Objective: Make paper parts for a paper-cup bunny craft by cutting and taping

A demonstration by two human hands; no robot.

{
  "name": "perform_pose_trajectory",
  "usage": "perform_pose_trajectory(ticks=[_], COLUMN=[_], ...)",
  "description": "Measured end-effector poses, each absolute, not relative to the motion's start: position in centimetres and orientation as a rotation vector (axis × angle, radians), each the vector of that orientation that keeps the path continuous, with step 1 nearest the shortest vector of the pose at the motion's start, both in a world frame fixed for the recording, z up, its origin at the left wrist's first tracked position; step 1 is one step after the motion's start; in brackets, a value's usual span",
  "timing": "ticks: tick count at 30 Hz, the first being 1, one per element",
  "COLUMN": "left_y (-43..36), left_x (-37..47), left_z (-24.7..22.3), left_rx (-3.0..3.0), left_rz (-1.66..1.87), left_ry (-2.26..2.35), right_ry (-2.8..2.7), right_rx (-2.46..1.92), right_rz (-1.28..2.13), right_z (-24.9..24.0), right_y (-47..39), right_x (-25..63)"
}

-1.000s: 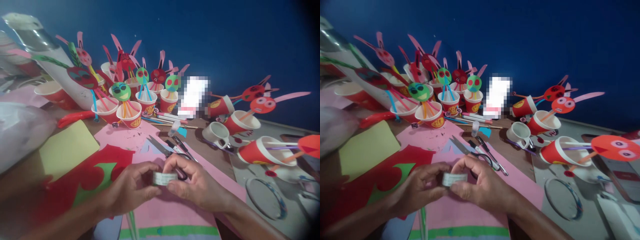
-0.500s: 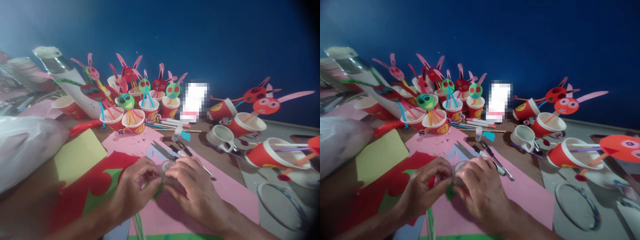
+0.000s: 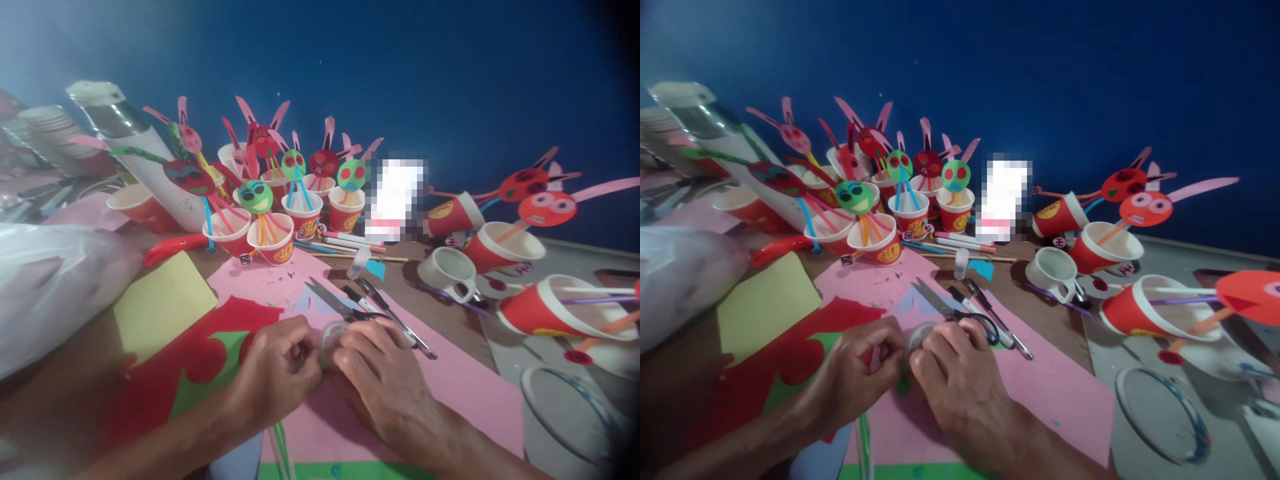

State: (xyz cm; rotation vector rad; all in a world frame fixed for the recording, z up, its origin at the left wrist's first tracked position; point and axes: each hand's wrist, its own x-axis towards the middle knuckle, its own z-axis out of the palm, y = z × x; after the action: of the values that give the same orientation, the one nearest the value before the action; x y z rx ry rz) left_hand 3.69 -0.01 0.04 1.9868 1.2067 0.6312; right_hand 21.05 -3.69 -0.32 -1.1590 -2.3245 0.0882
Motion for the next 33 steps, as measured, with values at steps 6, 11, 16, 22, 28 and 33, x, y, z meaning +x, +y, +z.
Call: perform_pose_trajectory(ticks=[6, 11, 16, 22, 28, 33], left_y=[0.7, 1.0, 1.3, 1.3, 0.7, 0.7], left_x=[3.7, 3.5, 2.8, 2.4, 3.3, 3.1], left_z=[0.6, 0.3, -0.5, -0.7, 0.0, -0.3], left_rx=[1.321, 1.064, 0.989, 1.008, 1.143, 1.230], left_rz=[0.577, 0.584, 0.635, 0.595, 0.658, 0.618], left_ry=[1.076, 0.976, 0.844, 0.818, 0.949, 1.001], right_ry=[-2.071, -2.000, -1.882, -1.860, -2.039, -2.070], right_rx=[-1.174, -1.174, -1.199, -1.204, -1.084, -1.059], right_rz=[0.493, 0.627, 0.728, 0.707, 0.457, 0.391], right_z=[-0.1, -0.2, -0.3, -0.1, -0.4, -0.6], right_y=[-3.6, -3.7, -3.6, -3.3, -3.4, -3.2], right_x=[21.2, 21.1, 21.5, 21.7, 21.6, 21.5])
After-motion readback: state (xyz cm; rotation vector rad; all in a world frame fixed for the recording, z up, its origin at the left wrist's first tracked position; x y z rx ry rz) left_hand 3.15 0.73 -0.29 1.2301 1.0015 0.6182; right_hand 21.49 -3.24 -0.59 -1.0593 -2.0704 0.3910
